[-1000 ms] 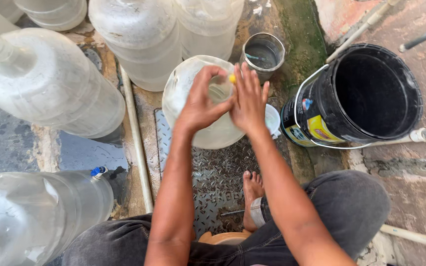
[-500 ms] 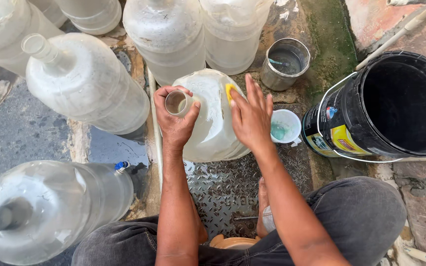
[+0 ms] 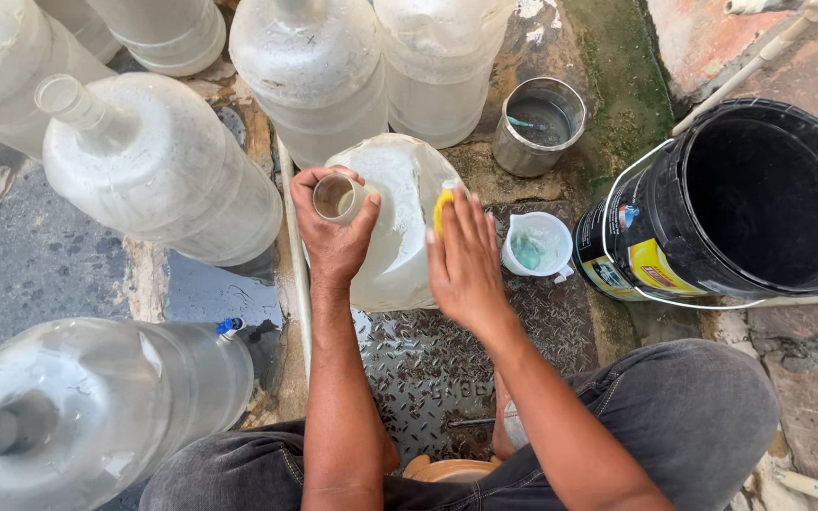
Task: The person scrubs the exterior of a large plastic water dispenser with a yellow sponge, then pours water from a jug into a bucket. They repeat this process with another dispenser, scrubbing it thoroughly before setting it aside.
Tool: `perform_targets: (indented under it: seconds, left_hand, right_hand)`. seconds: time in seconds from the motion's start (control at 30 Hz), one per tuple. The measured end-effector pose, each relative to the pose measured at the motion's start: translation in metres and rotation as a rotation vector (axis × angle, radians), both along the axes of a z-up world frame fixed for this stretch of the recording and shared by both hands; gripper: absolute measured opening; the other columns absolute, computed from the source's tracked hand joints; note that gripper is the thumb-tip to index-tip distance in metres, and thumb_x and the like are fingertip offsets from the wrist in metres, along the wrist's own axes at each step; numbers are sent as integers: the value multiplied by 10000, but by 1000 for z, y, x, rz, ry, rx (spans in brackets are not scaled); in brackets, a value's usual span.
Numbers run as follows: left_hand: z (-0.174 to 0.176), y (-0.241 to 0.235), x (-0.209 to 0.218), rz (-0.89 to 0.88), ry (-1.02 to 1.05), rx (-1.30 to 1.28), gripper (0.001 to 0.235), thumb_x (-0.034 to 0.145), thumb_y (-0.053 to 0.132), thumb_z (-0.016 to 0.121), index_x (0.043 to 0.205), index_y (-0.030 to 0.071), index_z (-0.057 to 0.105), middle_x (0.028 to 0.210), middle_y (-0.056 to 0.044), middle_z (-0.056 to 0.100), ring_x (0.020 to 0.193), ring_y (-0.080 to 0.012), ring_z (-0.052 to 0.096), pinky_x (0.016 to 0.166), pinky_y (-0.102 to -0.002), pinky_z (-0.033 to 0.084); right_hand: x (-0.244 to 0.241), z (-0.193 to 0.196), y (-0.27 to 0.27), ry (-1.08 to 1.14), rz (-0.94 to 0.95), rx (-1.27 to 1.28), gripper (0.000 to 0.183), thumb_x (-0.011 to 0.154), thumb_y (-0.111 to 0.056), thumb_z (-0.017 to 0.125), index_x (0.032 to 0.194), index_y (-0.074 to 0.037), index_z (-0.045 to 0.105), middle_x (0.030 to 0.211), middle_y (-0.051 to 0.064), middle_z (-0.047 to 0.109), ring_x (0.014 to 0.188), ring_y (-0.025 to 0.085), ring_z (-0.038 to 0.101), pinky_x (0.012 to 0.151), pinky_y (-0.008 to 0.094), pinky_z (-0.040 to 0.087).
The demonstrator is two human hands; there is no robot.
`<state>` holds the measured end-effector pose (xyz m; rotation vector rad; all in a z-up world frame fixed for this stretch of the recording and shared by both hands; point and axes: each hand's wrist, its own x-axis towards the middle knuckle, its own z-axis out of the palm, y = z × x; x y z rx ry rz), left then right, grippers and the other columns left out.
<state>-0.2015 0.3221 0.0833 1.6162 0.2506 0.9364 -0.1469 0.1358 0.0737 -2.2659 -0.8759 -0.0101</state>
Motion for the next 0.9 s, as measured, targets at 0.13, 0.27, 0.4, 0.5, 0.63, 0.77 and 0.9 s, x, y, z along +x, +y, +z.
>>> perform_targets:
  seconds: [0.13,0.27,0.4,0.5,0.63,0.77,0.9]
  left_hand:
    - [4,-17,3,-99,14,6,555,905,73,826,1272,71,411,1153,-87,636,1133,-169,646,1058,-337,529]
    - [10,-28,7,-36,57,16,606,883,182,873,1270,63,422,1137,-83,668,1102,-162,664,1015,-326,548]
    - [10,-33,22,23,84,-21,593,882,208,884,1247,57,442,1146,-83,658,1085,-166,669,989,-324,557]
    - [6,-49,26,35,119,62,577,874,202,889,1235,54,464,1148,-88,652,1066,-181,670,966,-324,565]
    - [23,-59,59,-250,122,258,568,849,203,887,1229,37,497,1141,-108,669,1085,-239,693,962,-355,560]
    - [27,-60,59,-326,66,408,506,873,195,886,1234,58,558,1195,-129,675,1107,-288,711,980,-388,572]
    - [31,-63,78,86,168,339,604,796,245,922,1177,23,509,1083,-128,611,1000,-292,656,892,-403,541]
  right_hand:
    - [63,26,47,-39,175,-143,549,1067,-314,401,1548,-49,422,1673,140,279,1566,359,182,1255,530,85]
    - [36,56,32,-141,199,-326,556,1071,-339,381,1561,-79,409,1687,100,291,1581,305,162,1283,549,58]
    - [-56,35,-25,-197,274,-283,654,1058,-398,378,1569,8,335,1675,171,260,1536,341,172,1225,567,41]
    - [-58,2,-39,-195,130,-333,583,1058,-340,358,1572,-64,378,1660,117,313,1549,318,208,1232,600,46]
    - [57,-2,-12,-200,-93,-83,510,1030,-249,426,1507,-73,464,1631,190,402,1535,384,290,1242,578,158]
    - [101,10,-17,-1,35,-27,591,1032,-236,415,1579,-19,358,1559,190,446,1524,372,315,1255,551,158]
    - [12,0,-26,-231,75,-233,605,1028,-247,381,1559,30,294,1643,225,314,1552,350,222,1259,542,87]
